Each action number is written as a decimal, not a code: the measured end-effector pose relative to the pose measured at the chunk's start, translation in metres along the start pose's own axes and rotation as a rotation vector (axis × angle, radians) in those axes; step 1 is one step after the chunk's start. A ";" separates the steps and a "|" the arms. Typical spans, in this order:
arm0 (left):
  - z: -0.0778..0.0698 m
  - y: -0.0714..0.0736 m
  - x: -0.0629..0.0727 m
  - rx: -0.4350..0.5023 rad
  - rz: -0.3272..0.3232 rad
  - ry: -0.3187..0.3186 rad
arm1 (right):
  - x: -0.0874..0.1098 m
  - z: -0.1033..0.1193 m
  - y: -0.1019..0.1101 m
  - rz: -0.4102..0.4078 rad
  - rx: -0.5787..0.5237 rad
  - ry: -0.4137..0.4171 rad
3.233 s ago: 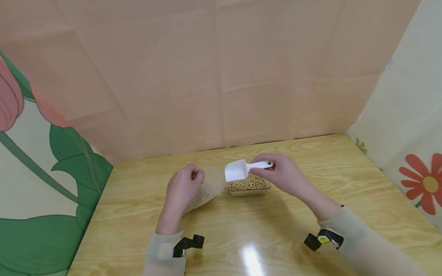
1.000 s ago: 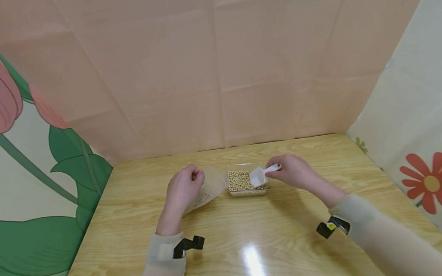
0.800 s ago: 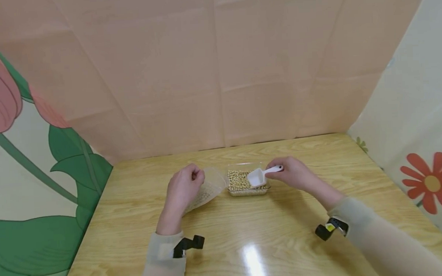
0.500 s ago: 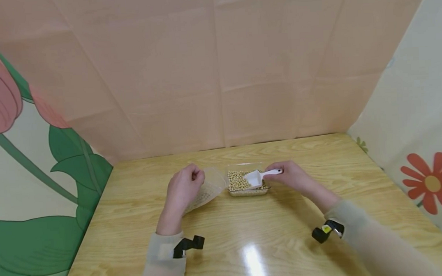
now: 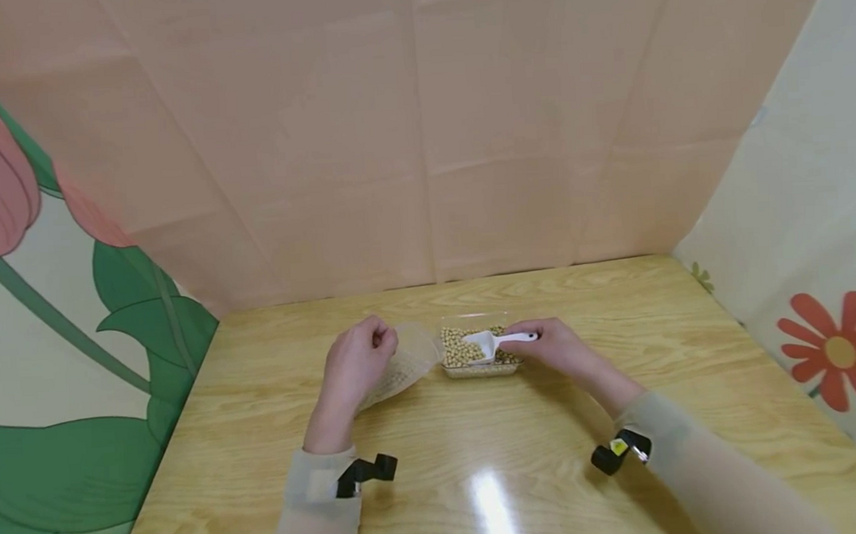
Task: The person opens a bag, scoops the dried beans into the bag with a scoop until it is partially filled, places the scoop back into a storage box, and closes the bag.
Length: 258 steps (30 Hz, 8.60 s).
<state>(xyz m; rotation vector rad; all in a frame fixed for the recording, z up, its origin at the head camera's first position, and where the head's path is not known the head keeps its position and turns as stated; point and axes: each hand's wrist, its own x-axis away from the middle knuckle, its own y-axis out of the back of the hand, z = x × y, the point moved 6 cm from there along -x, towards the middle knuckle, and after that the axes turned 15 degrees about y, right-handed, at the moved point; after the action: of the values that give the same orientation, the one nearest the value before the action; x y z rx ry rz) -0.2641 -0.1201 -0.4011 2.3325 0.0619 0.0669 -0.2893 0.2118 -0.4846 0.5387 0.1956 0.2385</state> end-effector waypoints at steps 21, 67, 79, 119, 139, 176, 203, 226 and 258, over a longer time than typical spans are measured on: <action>0.000 0.002 0.000 0.011 0.013 0.015 | 0.003 -0.008 -0.008 -0.035 -0.146 -0.037; 0.001 0.000 0.000 0.011 0.002 -0.019 | 0.023 0.004 0.006 -0.192 -0.613 -0.010; -0.001 0.002 0.001 0.007 -0.004 -0.005 | 0.023 0.035 -0.001 -0.157 -0.539 0.014; 0.000 0.005 0.002 0.042 0.001 0.004 | -0.009 0.092 -0.038 -0.028 -0.139 0.112; 0.000 0.006 0.001 0.043 -0.011 0.012 | -0.013 0.146 -0.039 -0.026 0.284 0.367; 0.001 0.006 0.002 0.040 0.006 0.029 | 0.020 0.089 0.058 -0.066 0.288 0.264; 0.001 0.004 0.002 0.039 0.004 0.023 | 0.003 0.078 0.058 0.068 0.470 0.248; -0.001 0.004 0.002 0.038 -0.001 0.012 | -0.010 0.054 0.032 0.085 0.369 0.212; -0.002 0.004 0.003 0.036 -0.005 0.015 | -0.002 -0.001 -0.004 -0.016 0.017 0.017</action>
<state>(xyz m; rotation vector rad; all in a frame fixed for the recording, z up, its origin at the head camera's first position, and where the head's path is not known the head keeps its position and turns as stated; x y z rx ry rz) -0.2615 -0.1214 -0.3971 2.3679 0.0766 0.0810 -0.2909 0.2086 -0.4870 0.5515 0.2187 0.2258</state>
